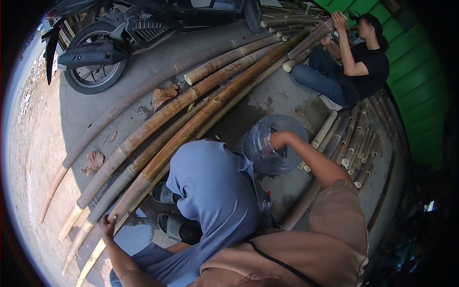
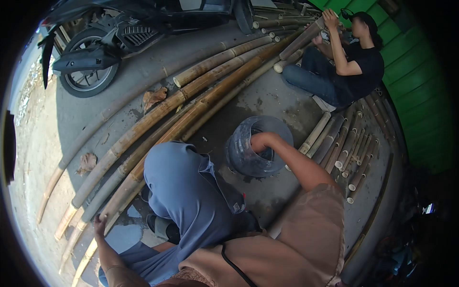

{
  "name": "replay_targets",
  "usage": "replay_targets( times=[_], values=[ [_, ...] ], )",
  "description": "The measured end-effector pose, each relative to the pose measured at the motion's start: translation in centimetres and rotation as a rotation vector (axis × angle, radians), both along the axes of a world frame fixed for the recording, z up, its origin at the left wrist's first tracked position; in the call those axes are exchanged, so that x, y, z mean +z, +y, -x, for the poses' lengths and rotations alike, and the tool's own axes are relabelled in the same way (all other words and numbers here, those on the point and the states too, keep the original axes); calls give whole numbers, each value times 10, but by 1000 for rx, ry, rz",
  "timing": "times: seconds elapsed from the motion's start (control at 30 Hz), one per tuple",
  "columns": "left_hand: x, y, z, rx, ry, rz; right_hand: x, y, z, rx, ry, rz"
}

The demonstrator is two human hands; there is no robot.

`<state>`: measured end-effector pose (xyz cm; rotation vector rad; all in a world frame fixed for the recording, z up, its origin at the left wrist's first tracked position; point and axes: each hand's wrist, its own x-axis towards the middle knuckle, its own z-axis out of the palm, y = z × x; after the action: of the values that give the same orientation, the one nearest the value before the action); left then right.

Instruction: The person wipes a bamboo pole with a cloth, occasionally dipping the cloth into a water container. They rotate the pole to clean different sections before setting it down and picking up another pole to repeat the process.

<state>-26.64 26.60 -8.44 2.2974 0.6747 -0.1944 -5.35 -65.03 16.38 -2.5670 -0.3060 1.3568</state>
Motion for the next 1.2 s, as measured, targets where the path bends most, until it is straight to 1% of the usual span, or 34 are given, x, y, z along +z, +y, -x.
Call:
replay_targets(
  times=[0.07,0.1,0.13,0.2,0.23,0.27,0.37,0.43,0.47,0.57,0.6,0.7,0.8,0.83,0.9,0.93,0.97,1.0,1.03,1.07,1.1,1.13,1.2],
  values=[
    [19,-10,8,372,-45,292,-55,-14,-11,163,39,-46],
    [25,-13,12,560,-68,436,-87,-21,-17,265,63,-3],
    [23,-20,11,567,-62,334,-112,-26,-22,370,90,46],
    [16,-25,1,428,5,32,-154,-30,-27,580,160,137],
    [10,-25,-7,355,41,-119,-160,-27,-27,641,186,165],
    [2,-29,-13,407,32,-284,-166,-25,-24,671,226,192],
    [-4,-23,-22,375,168,-439,-170,-15,-18,679,303,232],
    [13,-39,-31,397,156,-274,-167,-12,-14,660,326,232],
    [35,-62,-40,405,144,-188,-164,-13,-12,642,336,227],
    [76,-114,-68,373,67,31,-143,-9,-11,593,352,203],
    [82,-122,-77,356,32,95,-133,-4,-12,573,360,194],
    [78,-119,-107,323,187,288,-96,6,-18,492,355,161],
    [101,-145,-132,227,132,440,-48,11,-24,355,293,120],
    [98,-149,-140,229,115,449,-30,13,-25,301,248,102],
    [109,-169,-154,173,124,432,5,13,-22,197,162,78],
    [114,-179,-158,173,109,454,18,5,-20,166,51,12],
    [115,-187,-162,150,92,461,31,-2,-18,11,-33,-15],
    [104,-191,-167,156,83,441,73,22,-19,-189,91,103],
    [104,-199,-174,132,101,448,71,-3,-19,-166,-69,70],
    [101,-207,-179,152,89,455,89,-9,-25,-119,-107,115],
    [107,-220,-182,157,87,475,116,6,-25,-37,-216,182],
    [103,-228,-185,162,95,469,143,19,-26,36,-334,244],
    [94,-242,-189,146,118,440,171,37,-32,14,-529,214]
  ],
)
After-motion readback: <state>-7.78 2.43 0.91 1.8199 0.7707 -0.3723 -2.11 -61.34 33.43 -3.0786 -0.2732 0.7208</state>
